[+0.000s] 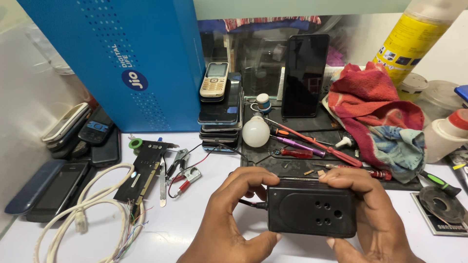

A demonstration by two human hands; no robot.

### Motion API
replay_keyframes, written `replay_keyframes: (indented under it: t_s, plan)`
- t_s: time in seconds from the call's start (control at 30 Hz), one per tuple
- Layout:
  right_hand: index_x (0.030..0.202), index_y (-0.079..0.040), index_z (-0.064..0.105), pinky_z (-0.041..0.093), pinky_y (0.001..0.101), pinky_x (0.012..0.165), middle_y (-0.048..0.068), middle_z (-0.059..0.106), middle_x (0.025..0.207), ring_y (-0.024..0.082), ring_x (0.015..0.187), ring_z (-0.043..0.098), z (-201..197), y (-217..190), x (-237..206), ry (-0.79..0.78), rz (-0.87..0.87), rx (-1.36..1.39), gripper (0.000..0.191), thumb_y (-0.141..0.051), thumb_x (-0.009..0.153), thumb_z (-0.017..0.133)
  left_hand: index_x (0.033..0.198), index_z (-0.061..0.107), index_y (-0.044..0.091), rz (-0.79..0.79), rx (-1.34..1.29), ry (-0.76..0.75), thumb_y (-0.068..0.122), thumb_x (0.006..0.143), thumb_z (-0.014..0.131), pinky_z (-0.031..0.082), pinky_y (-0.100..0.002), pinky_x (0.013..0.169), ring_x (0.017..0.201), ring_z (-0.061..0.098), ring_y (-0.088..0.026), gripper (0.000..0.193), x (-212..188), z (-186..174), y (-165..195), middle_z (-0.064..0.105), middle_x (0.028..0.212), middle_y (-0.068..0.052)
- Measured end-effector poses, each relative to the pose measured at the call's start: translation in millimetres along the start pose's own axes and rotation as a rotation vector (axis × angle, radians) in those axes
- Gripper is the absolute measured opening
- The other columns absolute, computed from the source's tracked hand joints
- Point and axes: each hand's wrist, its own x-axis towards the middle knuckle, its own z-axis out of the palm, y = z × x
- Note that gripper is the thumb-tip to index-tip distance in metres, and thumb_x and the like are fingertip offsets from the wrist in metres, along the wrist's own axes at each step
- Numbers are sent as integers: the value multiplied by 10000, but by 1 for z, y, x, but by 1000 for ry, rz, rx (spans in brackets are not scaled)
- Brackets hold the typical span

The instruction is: The person picks up a small black electronic device and uses a red screwdriver to pry open the casing. They then switch to a yellow screwdriver to continue prying until the case separates, revealing the internal circuit board. The person holds the opened device and inspects the interior components.

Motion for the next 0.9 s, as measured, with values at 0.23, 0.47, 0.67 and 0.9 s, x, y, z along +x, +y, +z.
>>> replay_keyframes:
  t_s: [0.23,0.47,0.67,0.9]
  plan:
    - [1326,-37,481,355,452,1187,159,510,1332,273,1375,491,0,-2,-1,12,30,-3,797,96,558,645,1207,665,38,-28,5,-13,81,605,761,495,-365,1007,1068,644,-188,611,0,-1,1,662,1226,-89]
    - [1324,-33,490,387,436,1154,163,514,1319,268,1336,520,1,-2,-3,6,32,-1,794,82,556,653,1191,659,24,-57,-3,-26,96,600,752,484,-374,1022,1075,637,-198,603,1,-1,2,654,1209,-96]
    - [1330,-28,493,389,433,1147,166,518,1304,282,1324,531,-4,-1,-4,-11,41,7,809,47,550,696,1206,644,28,-79,29,-38,96,608,738,465,-390,1064,1137,616,-214,609,0,2,0,638,1231,-100]
    - [1326,-22,493,387,433,1140,173,521,1304,288,1322,530,-7,1,-6,-28,44,21,792,46,570,721,1211,640,49,-81,94,-25,84,603,734,399,-399,1123,1237,530,-231,616,0,5,-4,635,1274,-81]
